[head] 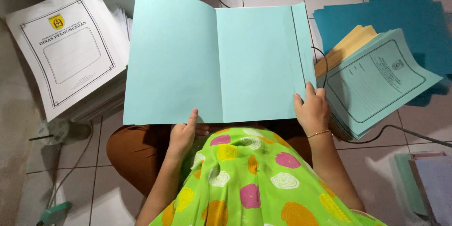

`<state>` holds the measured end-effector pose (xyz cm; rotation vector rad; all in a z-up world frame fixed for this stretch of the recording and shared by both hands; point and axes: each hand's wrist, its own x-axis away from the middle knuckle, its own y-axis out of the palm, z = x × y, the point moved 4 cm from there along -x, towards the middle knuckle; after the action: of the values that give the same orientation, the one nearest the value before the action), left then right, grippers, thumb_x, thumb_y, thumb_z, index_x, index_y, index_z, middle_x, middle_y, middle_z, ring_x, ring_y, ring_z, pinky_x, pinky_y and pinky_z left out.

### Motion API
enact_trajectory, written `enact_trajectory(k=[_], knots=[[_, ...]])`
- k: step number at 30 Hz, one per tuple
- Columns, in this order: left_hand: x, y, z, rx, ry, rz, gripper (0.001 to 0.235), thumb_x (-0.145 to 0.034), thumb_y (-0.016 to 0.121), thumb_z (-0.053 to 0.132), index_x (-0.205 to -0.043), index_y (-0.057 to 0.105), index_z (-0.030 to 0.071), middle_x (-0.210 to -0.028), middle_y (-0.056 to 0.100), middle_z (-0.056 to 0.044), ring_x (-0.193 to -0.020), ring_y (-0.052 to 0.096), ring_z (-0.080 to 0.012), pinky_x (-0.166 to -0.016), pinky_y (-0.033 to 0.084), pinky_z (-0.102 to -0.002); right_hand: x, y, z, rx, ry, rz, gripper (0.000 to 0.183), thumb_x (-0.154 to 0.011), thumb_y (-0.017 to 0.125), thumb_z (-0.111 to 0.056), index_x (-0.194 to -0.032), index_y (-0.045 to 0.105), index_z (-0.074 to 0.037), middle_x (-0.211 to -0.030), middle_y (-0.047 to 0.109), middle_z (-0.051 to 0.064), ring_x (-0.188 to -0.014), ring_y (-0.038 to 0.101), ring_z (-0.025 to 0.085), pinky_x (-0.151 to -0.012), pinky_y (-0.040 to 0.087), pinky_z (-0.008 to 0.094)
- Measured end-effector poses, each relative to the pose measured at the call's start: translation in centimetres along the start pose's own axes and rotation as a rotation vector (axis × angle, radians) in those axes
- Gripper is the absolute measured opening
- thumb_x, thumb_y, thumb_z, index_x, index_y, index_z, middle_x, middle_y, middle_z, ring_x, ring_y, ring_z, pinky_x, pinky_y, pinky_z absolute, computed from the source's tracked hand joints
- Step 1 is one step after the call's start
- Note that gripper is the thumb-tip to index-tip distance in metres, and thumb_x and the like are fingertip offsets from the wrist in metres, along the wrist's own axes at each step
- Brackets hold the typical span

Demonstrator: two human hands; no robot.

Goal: Assembling document sets by picking up light blue folders and placing them onto stacks of white paper.

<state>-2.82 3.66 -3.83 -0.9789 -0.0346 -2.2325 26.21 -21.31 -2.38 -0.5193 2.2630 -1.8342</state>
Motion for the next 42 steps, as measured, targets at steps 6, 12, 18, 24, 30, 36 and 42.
enact_trajectory(k=[6,12,18,24,30,36,42], knots=[[-0.5,-1.2,-2.3,0.382,-0.077,-0.036,0.076,-0.097,0.053,0.061,-0.106,0.073,-0.012,-0.097,0.077,-0.026,-0.079,0.077,-0.0282,-0.067,0.062,-0.031,1.4,-0.8,-1.3,-0.092,-0.149,0.156,0.074,-0.092,0.071,-0.036,-0.153,0.046,-0.002,-0.127,0.048,0.025,-0.118,0.057,0.048,-0.089,0.054,0.056],[1.5,-1.3,2.3,0.258,0.133,-0.067,0.054,-0.101,0.063,0.043,-0.082,0.072,-0.007,-0.063,0.066,-0.017,-0.051,0.067,-0.0223,-0.044,0.054,-0.029,1.7,2.4,-4.7,-0.172,-0.619,0.422,0.057,-0.091,0.071,-0.028,-0.141,0.059,-0.002,-0.138,0.052,0.023,-0.136,0.047,0.045,-0.108,0.041,0.053],[-3.4,4.3,8.4,-0.363,0.978,0.296,0.032,-0.097,0.068,0.036,-0.114,0.070,0.008,-0.101,0.073,-0.012,-0.102,0.072,-0.0301,-0.090,0.055,-0.042,0.9,5.0,-8.0,-0.207,-0.661,0.280,0.065,-0.097,0.064,-0.037,-0.147,0.049,0.002,-0.148,0.047,0.027,-0.144,0.038,0.046,-0.115,0.030,0.057],[-6.7,9.3,10.3,-0.962,0.852,0.290,0.080,-0.102,0.045,0.058,-0.159,0.033,0.003,-0.166,0.029,-0.021,-0.156,0.017,-0.0372,-0.121,0.013,-0.061,1.2,5.1,-8.7,-0.099,-0.514,0.079,0.070,-0.105,0.045,-0.048,-0.158,0.032,-0.004,-0.163,0.030,0.021,-0.153,0.024,0.037,-0.121,0.015,0.058],[-7.1,9.1,10.3,-0.985,0.775,0.207,0.092,-0.098,0.040,0.066,-0.161,0.025,0.001,-0.168,0.021,-0.023,-0.157,0.013,-0.0392,-0.122,0.007,-0.063,-0.3,3.2,-6.0,-0.012,-0.259,0.006,0.095,-0.099,0.035,-0.073,-0.160,0.021,-0.002,-0.166,0.019,0.028,-0.156,0.013,0.040,-0.122,0.001,0.062],[-8.1,8.7,9.9,-1.060,0.806,0.127,0.104,-0.093,0.034,0.078,-0.163,0.015,0.003,-0.170,0.010,-0.022,-0.158,0.003,-0.0376,-0.122,0.000,-0.058,-6.7,1.9,-1.7,0.045,-0.051,-0.050,0.099,-0.098,0.029,-0.077,-0.163,0.014,-0.003,-0.167,0.013,0.030,-0.157,0.007,0.041,-0.118,-0.004,0.070],[-7.8,8.4,10.7,-1.089,0.735,0.033,0.108,-0.091,0.036,0.080,-0.163,0.011,0.004,-0.171,0.005,-0.020,-0.158,-0.001,-0.0352,-0.123,-0.002,-0.056,-19.4,2.1,-7.7,-0.032,-0.145,-0.061,0.100,-0.098,0.036,-0.073,-0.162,0.013,0.000,-0.169,0.004,0.027,-0.157,-0.002,0.040,-0.122,0.000,0.065]])
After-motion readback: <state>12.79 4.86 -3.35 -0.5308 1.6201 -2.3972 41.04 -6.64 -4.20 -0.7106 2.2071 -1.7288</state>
